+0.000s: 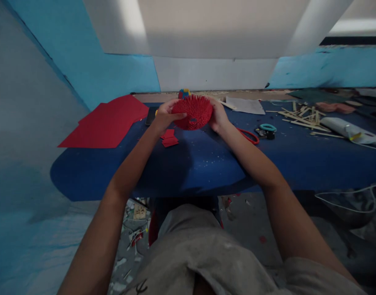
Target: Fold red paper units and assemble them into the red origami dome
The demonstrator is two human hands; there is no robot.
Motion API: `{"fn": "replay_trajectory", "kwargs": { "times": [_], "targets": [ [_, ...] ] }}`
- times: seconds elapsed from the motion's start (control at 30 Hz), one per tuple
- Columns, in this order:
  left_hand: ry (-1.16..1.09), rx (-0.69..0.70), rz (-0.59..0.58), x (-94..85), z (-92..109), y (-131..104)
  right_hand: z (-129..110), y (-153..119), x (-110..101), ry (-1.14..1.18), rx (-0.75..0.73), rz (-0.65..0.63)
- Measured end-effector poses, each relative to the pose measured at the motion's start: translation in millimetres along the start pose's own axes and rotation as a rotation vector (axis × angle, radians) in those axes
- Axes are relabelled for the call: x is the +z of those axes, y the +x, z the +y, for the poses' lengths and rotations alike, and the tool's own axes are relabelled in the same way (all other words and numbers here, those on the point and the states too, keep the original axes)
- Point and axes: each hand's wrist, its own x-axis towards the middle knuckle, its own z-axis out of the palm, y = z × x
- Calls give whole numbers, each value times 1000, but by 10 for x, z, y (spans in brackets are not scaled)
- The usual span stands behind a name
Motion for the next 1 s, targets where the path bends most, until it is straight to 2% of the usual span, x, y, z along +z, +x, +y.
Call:
{"fn": "replay_trajectory", "kwargs": {
  "times": [0.37,0.67,0.83,0.93,1.0],
  "targets": [
    [-4,-3,-18,-20,6,7,2,3,23,9,-7,58],
    [12,-83,-35,-81,-12,40,70,16,-26,-217,-195,245],
    [206,-13,-142,-39,46,-19,105,2,-16,-293,-269,238],
    [388,55,-119,46,52,-64,101,-49,28,-311,-287,238],
    [420,95,-105,104,47,-86,68,-94,56,-320,-289,240]
  ]
}}
